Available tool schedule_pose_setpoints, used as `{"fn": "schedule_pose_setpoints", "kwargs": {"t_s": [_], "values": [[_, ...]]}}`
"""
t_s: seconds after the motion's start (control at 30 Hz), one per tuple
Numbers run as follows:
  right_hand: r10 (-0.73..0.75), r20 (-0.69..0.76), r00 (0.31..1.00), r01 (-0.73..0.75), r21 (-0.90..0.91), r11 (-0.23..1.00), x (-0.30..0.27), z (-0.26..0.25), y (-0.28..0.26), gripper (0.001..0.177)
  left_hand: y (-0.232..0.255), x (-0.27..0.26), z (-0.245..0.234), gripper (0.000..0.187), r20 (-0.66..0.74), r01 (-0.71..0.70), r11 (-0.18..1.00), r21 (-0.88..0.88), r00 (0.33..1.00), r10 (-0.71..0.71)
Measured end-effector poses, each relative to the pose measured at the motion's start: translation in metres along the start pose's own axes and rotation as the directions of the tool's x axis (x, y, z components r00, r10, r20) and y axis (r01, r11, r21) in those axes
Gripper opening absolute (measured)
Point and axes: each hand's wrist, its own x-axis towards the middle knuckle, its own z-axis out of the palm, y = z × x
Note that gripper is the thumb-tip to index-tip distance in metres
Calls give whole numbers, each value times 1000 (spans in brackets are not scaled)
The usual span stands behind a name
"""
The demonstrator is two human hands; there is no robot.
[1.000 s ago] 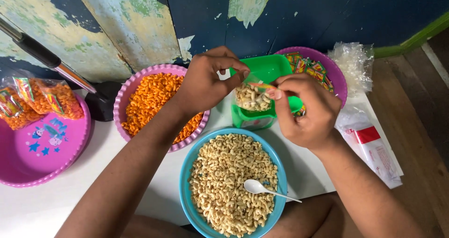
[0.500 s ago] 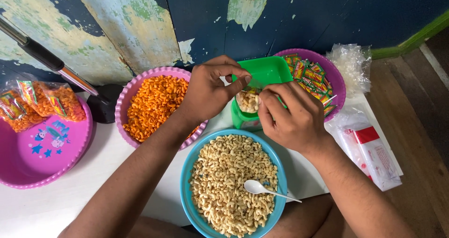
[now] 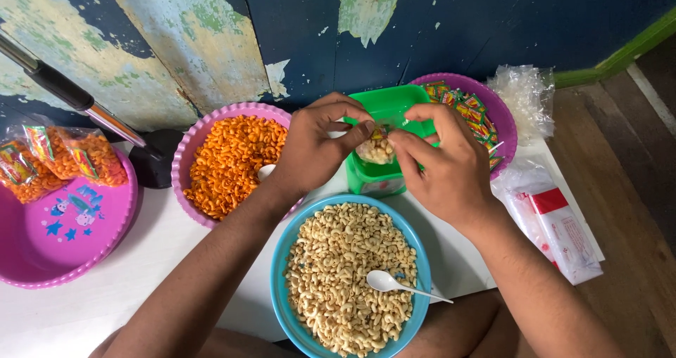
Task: Packing puffed rice snacks and small packets into plastic bags using a spoon.
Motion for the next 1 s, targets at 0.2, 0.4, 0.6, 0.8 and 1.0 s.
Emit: {"fn": "schedule_pose_setpoints", "kwargs": {"t_s": [0.2, 0.4, 0.6, 0.8, 1.0], "values": [[96, -83, 992, -65, 312, 948, -10, 9, 6, 12, -1, -4, 10, 8, 107, 118, 956, -267, 990, -93], [208, -61, 976, -150, 507, 849, -17, 14, 18, 9, 14, -8, 11, 7, 168, 139, 940, -312, 982, -89], [209, -52, 977, -139, 589, 796, -27, 15, 26, 11, 10, -11, 14, 8, 223, 175, 921, -347, 970, -101], [176, -27, 984, -122, 620, 775, -28, 17, 34, 9, 12, -9, 13, 9, 258, 177, 924, -340, 962, -89], [31, -3, 1000, -27, 394, 919, -34, 14, 46, 16, 14, -8, 11, 8, 282, 156, 953, -261, 956, -79]]}}
